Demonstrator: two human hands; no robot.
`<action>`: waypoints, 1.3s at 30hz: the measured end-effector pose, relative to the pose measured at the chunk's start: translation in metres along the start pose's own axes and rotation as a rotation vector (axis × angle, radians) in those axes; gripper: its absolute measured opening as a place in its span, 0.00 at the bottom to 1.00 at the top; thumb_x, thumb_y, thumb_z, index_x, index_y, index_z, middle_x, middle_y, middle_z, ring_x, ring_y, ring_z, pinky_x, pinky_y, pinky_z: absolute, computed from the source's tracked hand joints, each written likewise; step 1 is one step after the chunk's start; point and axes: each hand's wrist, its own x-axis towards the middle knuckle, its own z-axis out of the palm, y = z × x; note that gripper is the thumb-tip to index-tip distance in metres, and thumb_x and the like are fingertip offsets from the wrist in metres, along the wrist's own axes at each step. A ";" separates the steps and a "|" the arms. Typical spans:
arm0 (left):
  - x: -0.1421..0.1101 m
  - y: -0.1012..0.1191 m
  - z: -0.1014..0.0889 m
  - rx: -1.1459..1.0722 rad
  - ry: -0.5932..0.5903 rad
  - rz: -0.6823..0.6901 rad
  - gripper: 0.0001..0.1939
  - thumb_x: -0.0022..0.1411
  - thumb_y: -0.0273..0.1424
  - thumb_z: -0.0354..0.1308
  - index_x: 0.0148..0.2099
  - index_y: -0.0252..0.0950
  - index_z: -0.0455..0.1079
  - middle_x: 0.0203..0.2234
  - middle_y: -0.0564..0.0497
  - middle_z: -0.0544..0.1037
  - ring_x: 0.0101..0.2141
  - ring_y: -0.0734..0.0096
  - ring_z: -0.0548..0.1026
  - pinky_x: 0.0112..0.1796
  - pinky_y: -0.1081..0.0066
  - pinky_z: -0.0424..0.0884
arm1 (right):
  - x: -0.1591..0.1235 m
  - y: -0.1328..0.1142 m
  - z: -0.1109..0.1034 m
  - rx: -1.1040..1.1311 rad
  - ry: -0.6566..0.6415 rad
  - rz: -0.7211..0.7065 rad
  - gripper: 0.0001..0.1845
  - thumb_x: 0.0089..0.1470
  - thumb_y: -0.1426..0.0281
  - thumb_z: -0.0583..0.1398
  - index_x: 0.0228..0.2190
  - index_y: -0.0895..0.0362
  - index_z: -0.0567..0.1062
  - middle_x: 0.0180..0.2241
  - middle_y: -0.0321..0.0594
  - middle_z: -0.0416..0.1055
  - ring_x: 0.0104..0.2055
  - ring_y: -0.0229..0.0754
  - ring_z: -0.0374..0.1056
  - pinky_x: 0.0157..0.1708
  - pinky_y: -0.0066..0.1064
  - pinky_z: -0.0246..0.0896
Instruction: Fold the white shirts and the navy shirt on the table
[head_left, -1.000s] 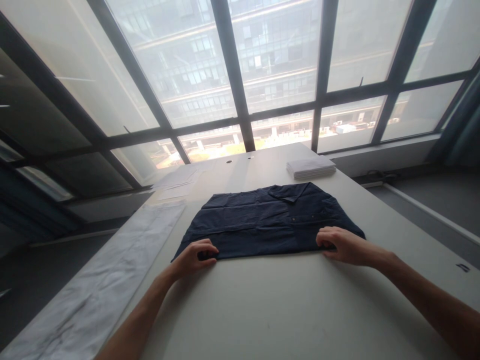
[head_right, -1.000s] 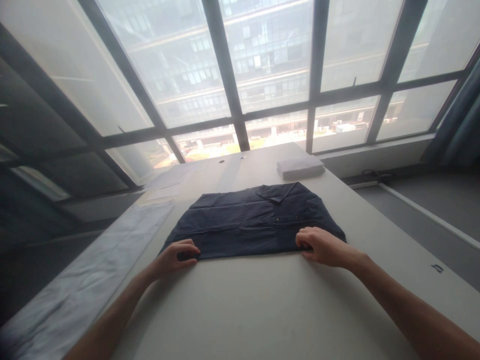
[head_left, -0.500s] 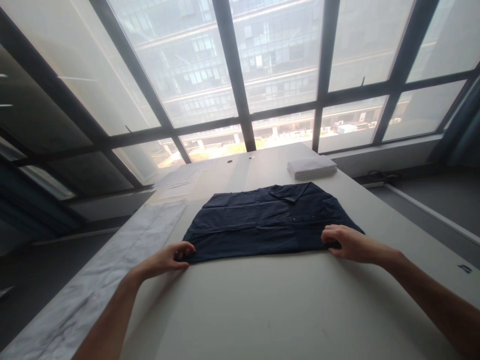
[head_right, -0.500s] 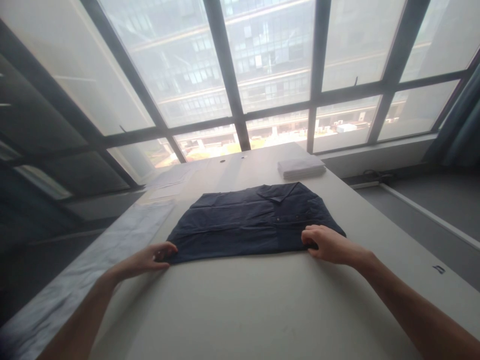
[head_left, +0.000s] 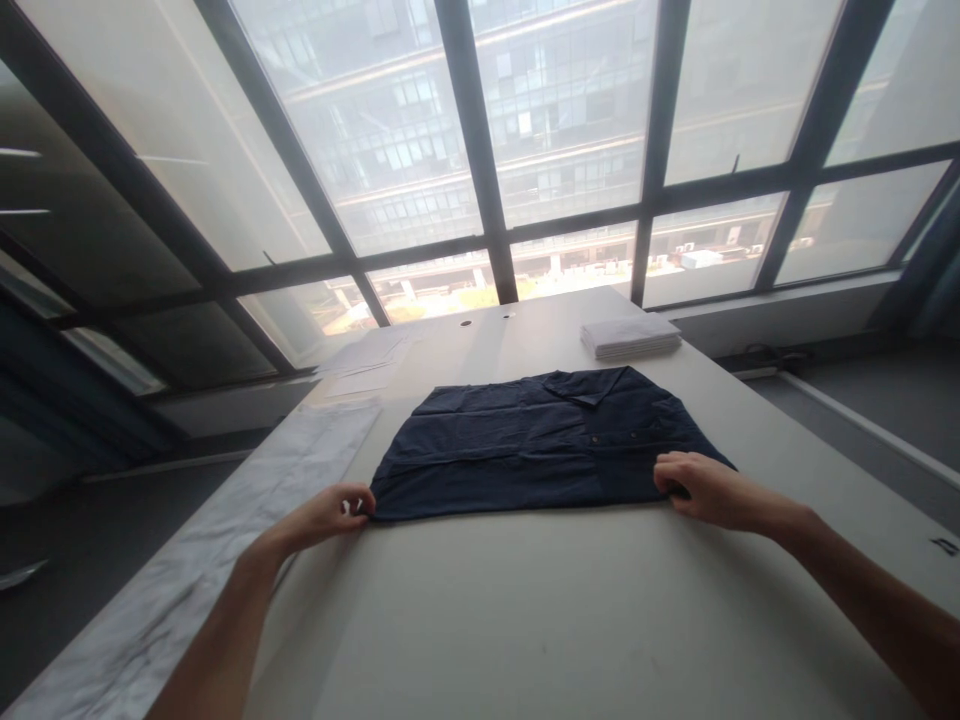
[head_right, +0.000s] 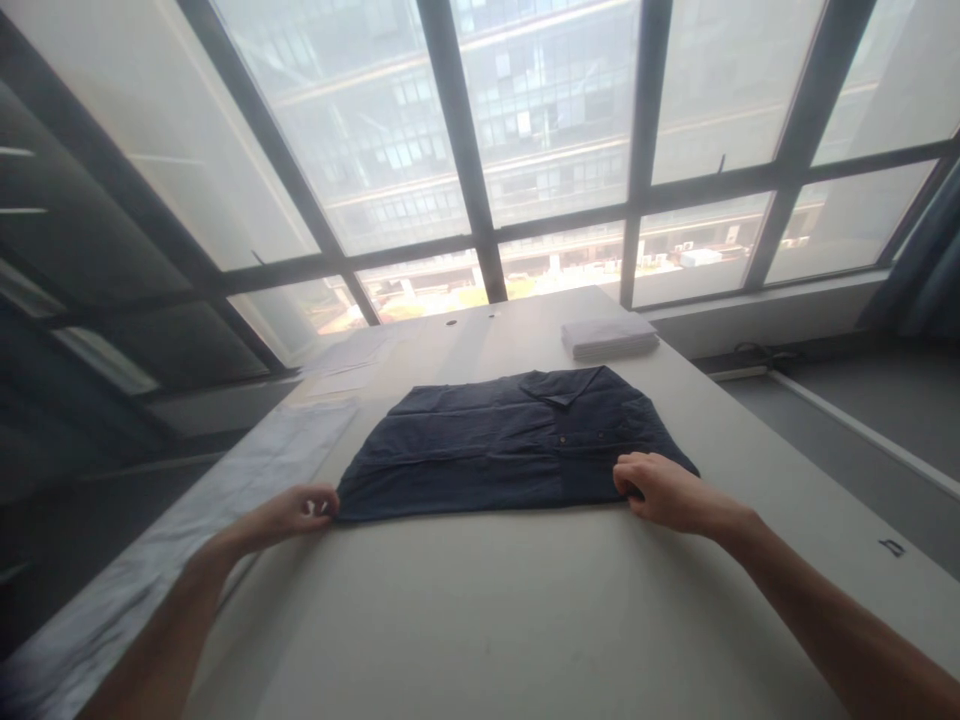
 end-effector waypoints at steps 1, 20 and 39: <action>0.000 0.000 0.000 -0.001 0.003 0.004 0.11 0.50 0.33 0.56 0.35 0.37 0.76 0.31 0.51 0.78 0.33 0.65 0.73 0.35 0.72 0.67 | 0.001 0.000 0.001 -0.002 -0.004 0.010 0.09 0.45 0.81 0.56 0.26 0.54 0.68 0.31 0.36 0.70 0.35 0.42 0.66 0.35 0.31 0.55; -0.035 0.095 0.015 0.002 0.124 0.193 0.16 0.69 0.39 0.53 0.53 0.42 0.76 0.49 0.47 0.78 0.47 0.59 0.76 0.50 0.65 0.71 | -0.016 -0.043 -0.016 0.270 -0.073 -0.005 0.07 0.60 0.64 0.60 0.34 0.53 0.77 0.37 0.40 0.74 0.39 0.46 0.70 0.40 0.35 0.63; 0.063 0.203 0.130 0.239 0.125 0.604 0.32 0.75 0.48 0.43 0.75 0.51 0.41 0.73 0.52 0.45 0.71 0.55 0.41 0.68 0.49 0.40 | 0.025 0.015 0.030 1.682 -0.092 0.280 0.26 0.66 0.51 0.52 0.52 0.54 0.76 0.58 0.49 0.72 0.64 0.53 0.63 0.67 0.52 0.51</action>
